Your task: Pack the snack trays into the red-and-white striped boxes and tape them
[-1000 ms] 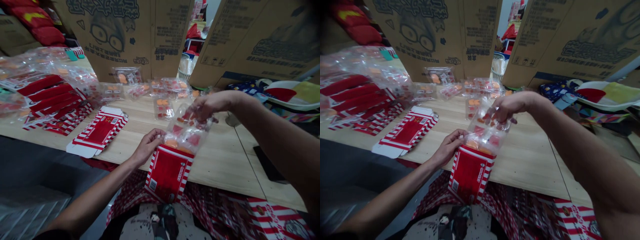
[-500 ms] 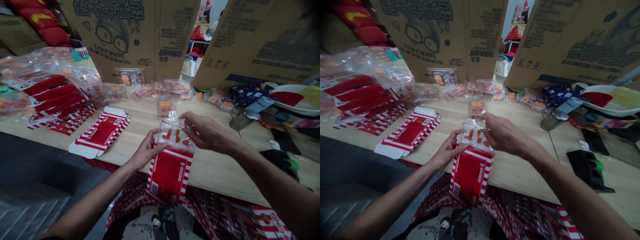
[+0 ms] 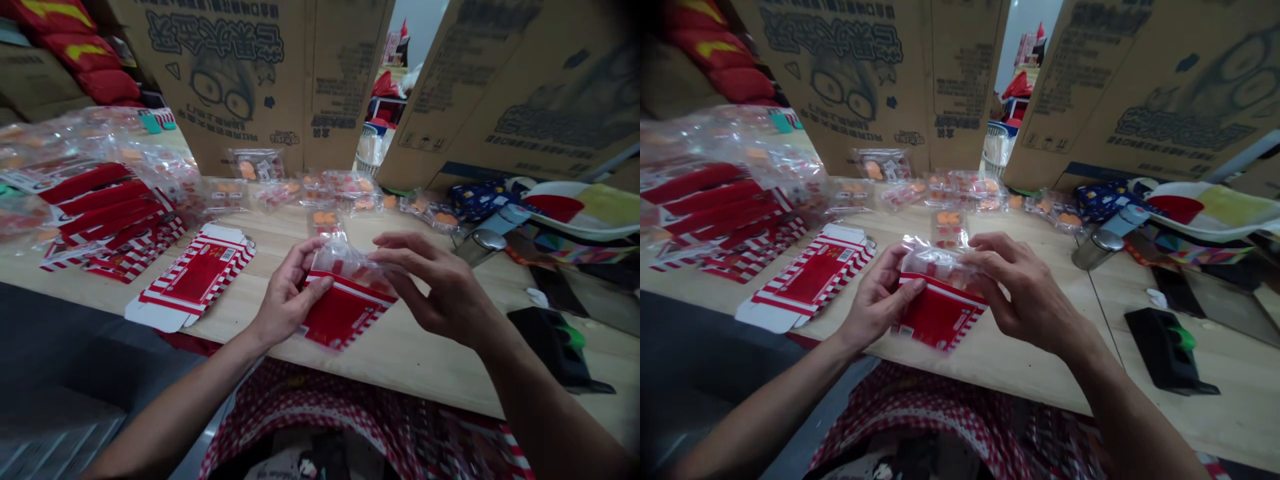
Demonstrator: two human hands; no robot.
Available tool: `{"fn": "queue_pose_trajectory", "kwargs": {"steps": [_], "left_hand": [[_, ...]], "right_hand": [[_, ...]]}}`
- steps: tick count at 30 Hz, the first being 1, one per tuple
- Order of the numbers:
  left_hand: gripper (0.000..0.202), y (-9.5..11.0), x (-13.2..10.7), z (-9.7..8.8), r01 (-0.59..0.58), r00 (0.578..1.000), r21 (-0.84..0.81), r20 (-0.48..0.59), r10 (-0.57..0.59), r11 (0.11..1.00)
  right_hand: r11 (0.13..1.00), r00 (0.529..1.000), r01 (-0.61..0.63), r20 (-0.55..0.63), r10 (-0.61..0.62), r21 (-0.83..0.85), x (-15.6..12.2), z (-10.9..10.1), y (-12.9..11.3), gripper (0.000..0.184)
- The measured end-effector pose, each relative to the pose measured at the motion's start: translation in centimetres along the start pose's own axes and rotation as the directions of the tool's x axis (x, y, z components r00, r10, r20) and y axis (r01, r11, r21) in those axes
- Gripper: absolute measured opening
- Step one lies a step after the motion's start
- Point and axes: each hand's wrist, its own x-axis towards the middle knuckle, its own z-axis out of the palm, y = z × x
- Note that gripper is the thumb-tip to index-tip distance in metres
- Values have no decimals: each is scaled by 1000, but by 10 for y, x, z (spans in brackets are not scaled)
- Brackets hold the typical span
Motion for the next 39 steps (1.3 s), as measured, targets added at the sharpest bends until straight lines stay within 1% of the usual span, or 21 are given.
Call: {"fn": "queue_pose_trajectory", "kwargs": {"steps": [1,2,4,7,9,12,13,14,15,17,18,19,21,24,26,28,31,34,37,38,39], "left_hand": [[45,1,8,-2,-56,998,36,16,56,998],[44,-1,14,-5,-82,996,53,34,80,995],[40,-10,22,-11,-59,997,35,52,57,998],[38,-25,20,-17,6,1000,-78,18,-4,997],[32,-28,15,-16,21,999,-108,-31,-25,994],[18,-23,12,-8,49,990,-24,-133,-51,999],[15,-22,13,-5,59,983,6,-174,-57,998],[12,-20,13,-2,66,975,28,-213,-58,997],[11,-20,14,1,68,968,43,-245,-55,997],[10,-21,15,5,61,957,67,-288,-39,996],[11,-23,14,6,55,955,76,-296,-30,996],[12,-24,13,7,49,954,81,-297,-22,996],[17,-28,10,9,41,957,75,-290,-18,996],[23,-31,4,11,14,949,95,-314,17,995],[24,-31,1,14,-25,930,121,-362,68,992],[26,-30,-1,16,-60,911,127,-399,106,990],[28,-28,0,20,-73,908,98,-405,107,992],[31,-29,2,21,-74,915,48,-395,87,996],[29,-33,3,21,-82,896,14,-438,79,997],[27,-34,3,21,-92,881,10,-466,86,996],[27,-36,3,22,-105,863,11,-495,96,994]], "right_hand": [[1000,1000,24,-20,-24,-12,3,-4,-2,28],[999,999,34,-24,-34,-11,5,-4,-2,26],[1000,1000,15,10,-15,27,7,4,2,25],[998,998,-40,58,37,48,8,27,7,27],[998,996,-53,73,55,-33,9,39,5,24],[981,996,-31,75,46,-191,6,43,-5,21],[974,999,-21,43,31,-226,2,43,-8,21],[966,1000,-22,-23,17,-259,-3,43,-11,21],[955,993,-39,-114,5,-294,-10,43,-14,25],[920,958,-108,-286,-6,-378,-26,48,-18,37],[894,945,-146,-326,0,-423,-34,52,-20,42],[868,944,-179,-329,19,-463,-40,56,-22,44],[831,959,-215,-273,80,-512,-49,63,-26,45],[836,964,-234,-233,132,-496,-52,66,-28,41],[858,968,-212,-219,120,-468,-53,64,-27,41],[868,976,-173,-202,86,-466,-56,61,-24,47],[847,983,-146,-171,66,-511,-57,61,-22,52],[847,978,-194,-159,131,-496,-50,61,-22,43],[887,965,-262,-121,233,-380,-41,60,-21,30],[910,959,-282,-121,257,-304,-41,60,-20,27],[931,949,-301,-159,272,-206,-43,62,-19,27]]}}
